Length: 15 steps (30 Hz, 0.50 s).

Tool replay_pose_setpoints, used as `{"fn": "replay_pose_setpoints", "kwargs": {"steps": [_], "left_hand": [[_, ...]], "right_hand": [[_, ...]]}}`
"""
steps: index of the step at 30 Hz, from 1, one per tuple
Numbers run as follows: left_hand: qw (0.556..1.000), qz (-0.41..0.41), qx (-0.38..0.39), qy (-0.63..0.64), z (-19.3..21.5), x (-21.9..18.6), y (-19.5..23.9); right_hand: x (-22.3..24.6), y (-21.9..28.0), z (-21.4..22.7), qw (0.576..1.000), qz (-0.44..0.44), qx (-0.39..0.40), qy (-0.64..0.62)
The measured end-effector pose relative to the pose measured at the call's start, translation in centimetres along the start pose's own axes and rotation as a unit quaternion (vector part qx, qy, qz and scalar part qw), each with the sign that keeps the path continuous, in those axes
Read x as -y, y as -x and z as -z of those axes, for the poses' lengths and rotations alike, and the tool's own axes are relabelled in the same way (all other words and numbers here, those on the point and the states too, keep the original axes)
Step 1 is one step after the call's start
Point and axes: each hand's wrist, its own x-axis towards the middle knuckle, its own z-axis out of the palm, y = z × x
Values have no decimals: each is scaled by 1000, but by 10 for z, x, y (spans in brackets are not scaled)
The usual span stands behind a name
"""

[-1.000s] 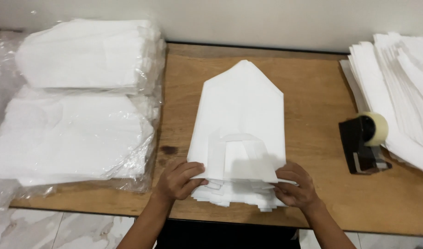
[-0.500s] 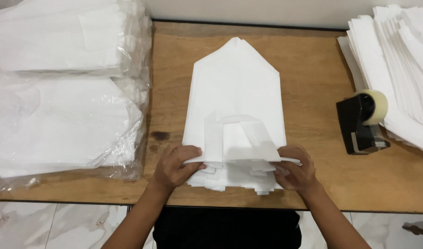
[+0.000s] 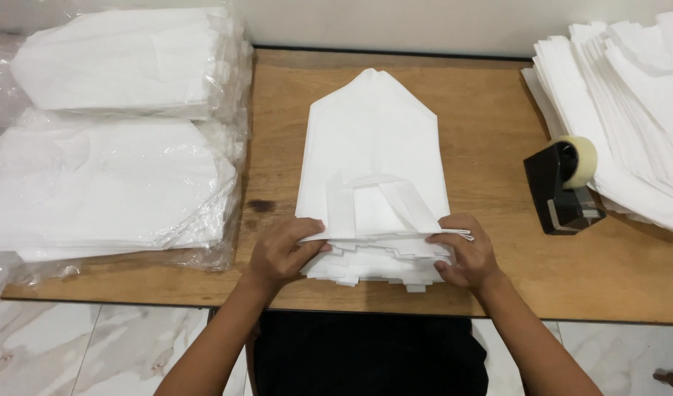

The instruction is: Folding and stacking white plastic bags on a production table.

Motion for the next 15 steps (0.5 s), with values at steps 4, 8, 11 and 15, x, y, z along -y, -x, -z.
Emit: {"fn": "replay_pose_setpoints", "kwargs": {"steps": [4, 8, 11, 15], "left_hand": [[1000, 12, 14, 3, -6, -1, 9], [999, 23, 15, 21, -11, 6, 23], [999, 28, 25, 25, -9, 6, 21], [997, 21, 57, 42, 1, 1, 3]], "right_hand": [[-1, 3, 1, 1000, -14, -11, 19], [5, -4, 3, 997, -4, -68, -21], [12, -16, 4, 996, 6, -89, -29], [16, -18, 8, 998, -15, -63, -28]]}}
